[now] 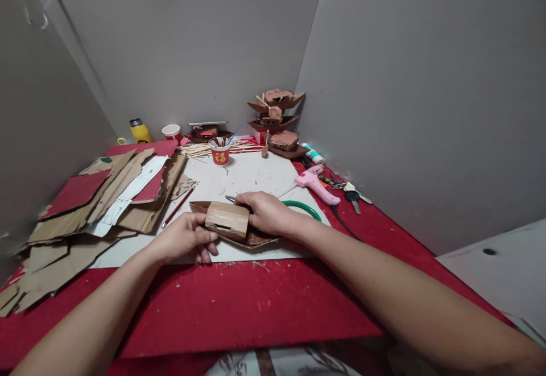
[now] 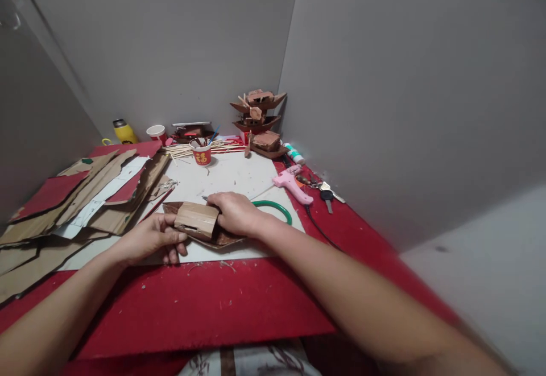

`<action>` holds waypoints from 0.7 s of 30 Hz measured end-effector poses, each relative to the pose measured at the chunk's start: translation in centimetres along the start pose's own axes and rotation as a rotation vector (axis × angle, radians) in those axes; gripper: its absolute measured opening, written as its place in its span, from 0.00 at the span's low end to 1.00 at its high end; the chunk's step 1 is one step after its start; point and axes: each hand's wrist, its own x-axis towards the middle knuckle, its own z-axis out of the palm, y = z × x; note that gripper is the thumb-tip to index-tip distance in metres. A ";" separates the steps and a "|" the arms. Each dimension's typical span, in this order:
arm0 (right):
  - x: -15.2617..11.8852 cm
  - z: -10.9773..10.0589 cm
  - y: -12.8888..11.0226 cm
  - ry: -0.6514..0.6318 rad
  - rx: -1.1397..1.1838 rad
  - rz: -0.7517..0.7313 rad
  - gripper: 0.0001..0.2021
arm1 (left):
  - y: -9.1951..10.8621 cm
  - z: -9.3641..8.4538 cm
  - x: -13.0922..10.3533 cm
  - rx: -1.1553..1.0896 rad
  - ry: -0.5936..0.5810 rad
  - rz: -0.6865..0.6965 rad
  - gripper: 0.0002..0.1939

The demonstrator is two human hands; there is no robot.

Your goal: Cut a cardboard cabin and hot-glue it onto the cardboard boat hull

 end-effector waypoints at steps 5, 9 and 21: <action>-0.1 0.1 0.0 0.001 -0.005 0.002 0.15 | -0.1 -0.1 -0.2 -0.019 -0.006 0.007 0.21; -0.3 0.1 0.1 0.026 -0.006 -0.012 0.14 | 0.1 -0.1 -0.5 -0.039 -0.018 0.037 0.21; -0.2 -1.3 -0.7 0.235 -0.093 -0.124 0.15 | 1.9 0.3 -2.5 -0.137 0.117 0.387 0.13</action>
